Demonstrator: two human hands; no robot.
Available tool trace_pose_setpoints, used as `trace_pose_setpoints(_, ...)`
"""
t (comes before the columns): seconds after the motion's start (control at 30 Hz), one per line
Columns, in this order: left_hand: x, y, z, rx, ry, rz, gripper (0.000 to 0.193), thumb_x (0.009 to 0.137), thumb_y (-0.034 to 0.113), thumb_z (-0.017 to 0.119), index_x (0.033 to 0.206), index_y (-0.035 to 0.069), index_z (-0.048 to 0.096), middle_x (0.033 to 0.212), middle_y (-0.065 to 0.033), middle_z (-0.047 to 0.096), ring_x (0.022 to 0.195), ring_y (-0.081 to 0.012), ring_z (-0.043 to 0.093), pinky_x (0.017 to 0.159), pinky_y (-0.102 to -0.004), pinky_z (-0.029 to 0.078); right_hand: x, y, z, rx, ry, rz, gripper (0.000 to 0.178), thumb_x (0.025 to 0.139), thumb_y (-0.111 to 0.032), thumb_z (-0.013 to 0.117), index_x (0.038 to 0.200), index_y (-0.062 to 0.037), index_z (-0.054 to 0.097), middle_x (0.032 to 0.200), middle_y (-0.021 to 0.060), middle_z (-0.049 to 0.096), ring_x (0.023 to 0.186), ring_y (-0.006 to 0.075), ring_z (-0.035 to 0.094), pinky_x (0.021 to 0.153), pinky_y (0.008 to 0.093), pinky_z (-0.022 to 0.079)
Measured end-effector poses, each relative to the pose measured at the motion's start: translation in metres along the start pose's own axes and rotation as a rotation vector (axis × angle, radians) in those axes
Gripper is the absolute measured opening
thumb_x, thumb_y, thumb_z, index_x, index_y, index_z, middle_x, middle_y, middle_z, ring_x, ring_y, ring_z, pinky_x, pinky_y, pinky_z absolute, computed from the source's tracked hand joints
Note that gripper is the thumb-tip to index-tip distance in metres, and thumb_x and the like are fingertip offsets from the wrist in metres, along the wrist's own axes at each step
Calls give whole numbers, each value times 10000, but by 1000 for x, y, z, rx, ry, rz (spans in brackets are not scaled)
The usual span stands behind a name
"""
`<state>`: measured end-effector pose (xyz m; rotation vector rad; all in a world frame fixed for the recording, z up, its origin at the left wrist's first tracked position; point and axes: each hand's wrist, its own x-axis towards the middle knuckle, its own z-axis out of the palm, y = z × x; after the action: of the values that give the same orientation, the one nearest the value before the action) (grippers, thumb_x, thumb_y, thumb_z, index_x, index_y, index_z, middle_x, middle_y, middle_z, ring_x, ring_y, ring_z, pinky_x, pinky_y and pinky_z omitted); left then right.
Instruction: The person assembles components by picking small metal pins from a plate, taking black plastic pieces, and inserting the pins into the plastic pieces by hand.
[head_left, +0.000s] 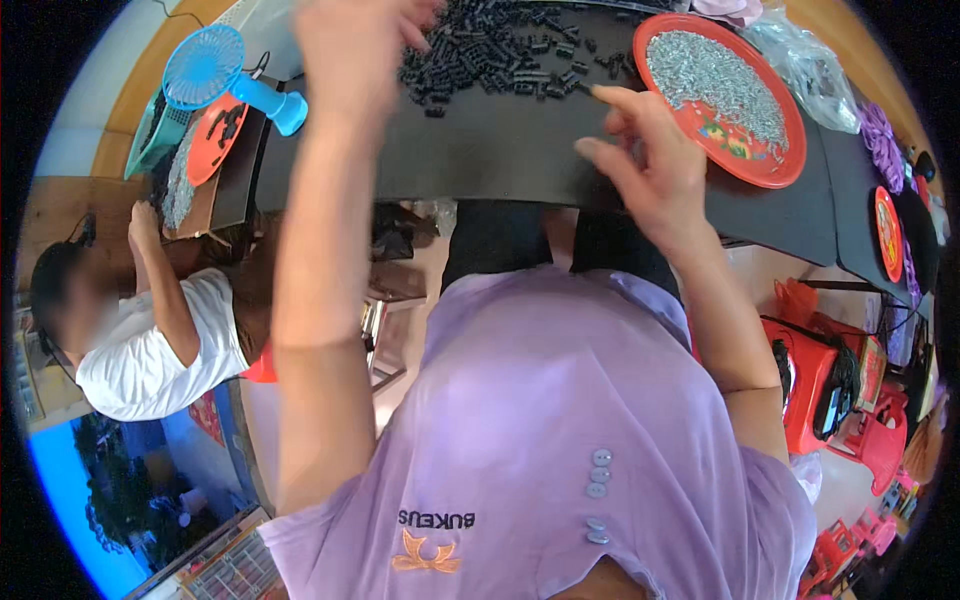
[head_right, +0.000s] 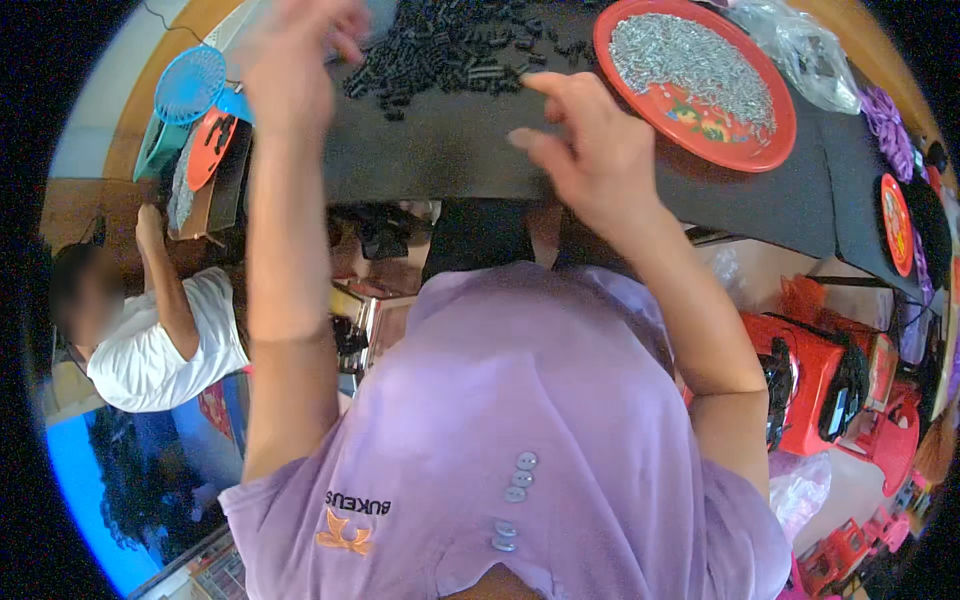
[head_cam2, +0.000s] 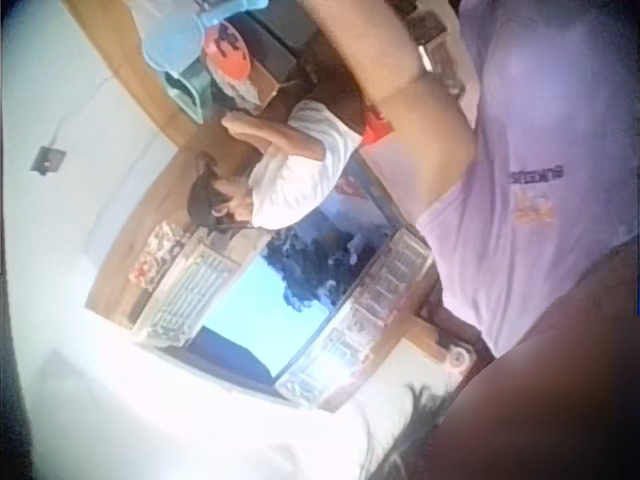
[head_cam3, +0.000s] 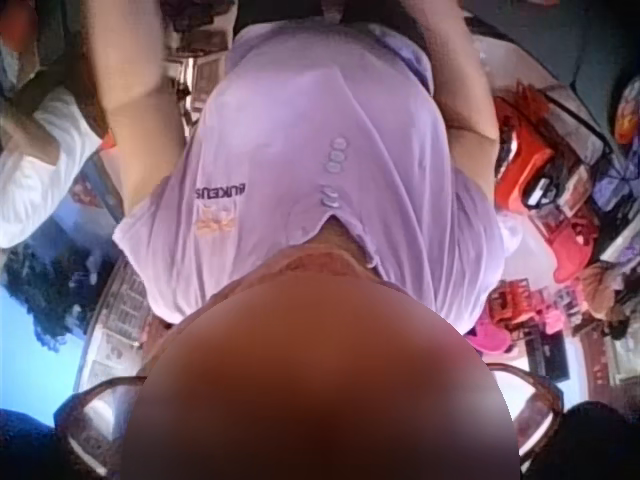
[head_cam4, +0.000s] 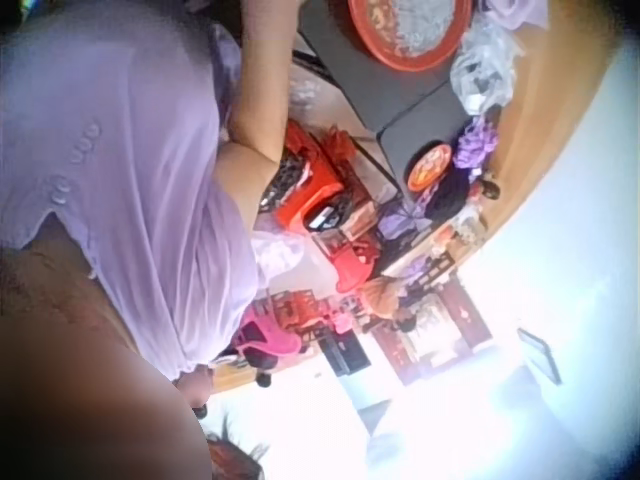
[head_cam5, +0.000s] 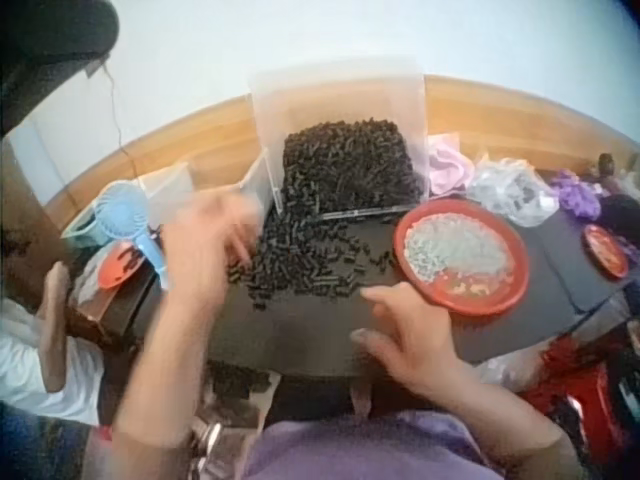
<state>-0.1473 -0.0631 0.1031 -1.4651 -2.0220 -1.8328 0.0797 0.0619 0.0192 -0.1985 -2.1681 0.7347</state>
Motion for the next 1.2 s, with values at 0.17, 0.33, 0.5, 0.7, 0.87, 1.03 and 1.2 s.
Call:
trace_pose_setpoints(0.17,135,7,-88,-599,-286,-845,282,801,282,700,691,33,626,585,-47,561,534,-133,522,512,-290,426,-8,10,-12,72,-52,46,302,771,-6,723,1056,-28,628,787,45,539,671,134,548,600,254,452)
trace_pose_setpoints(0.33,62,-32,-32,609,93,197,251,746,174,703,884,-36,692,743,-117,677,635,-217,591,607,-342,478,-17,10,-22,39,-66,132,248,798,16,697,1036,-5,630,792,27,535,718,87,528,640,223,424)
trace_pose_setpoints(0.5,-64,-47,-14,713,-84,152,122,794,140,725,854,54,663,780,-76,605,767,-226,599,688,-340,479,-25,10,-31,59,-23,144,228,762,-11,715,974,-10,632,774,104,562,667,217,594,599,313,481)
trace_pose_setpoints(0.7,-88,-45,-12,763,-131,127,82,795,81,700,841,53,638,804,-88,583,812,-294,600,699,-385,483,-24,19,-20,-109,21,-198,266,675,-26,743,912,-58,625,810,106,582,709,293,597,578,378,498)
trace_pose_setpoints(0.87,-87,-38,-11,596,-166,-11,86,783,28,685,839,17,620,779,-84,562,698,-227,582,639,-329,474,-26,13,-37,-93,1,-126,183,703,-24,734,852,-49,631,740,85,587,650,282,588,562,368,486)
trace_pose_setpoints(1.03,-89,-24,4,403,-255,-104,76,764,2,669,817,3,615,763,-76,551,665,-190,571,624,-302,464,8,43,-76,-375,76,-13,104,806,-64,684,907,-45,677,781,96,626,680,224,633,612,307,493)
trace_pose_setpoints(1.2,-86,-19,20,434,-292,-37,92,760,28,681,833,13,629,768,-79,557,687,-223,579,637,-335,463,33,75,-75,-538,-198,-20,114,819,-155,654,909,-93,685,850,72,655,775,292,643,672,387,497)
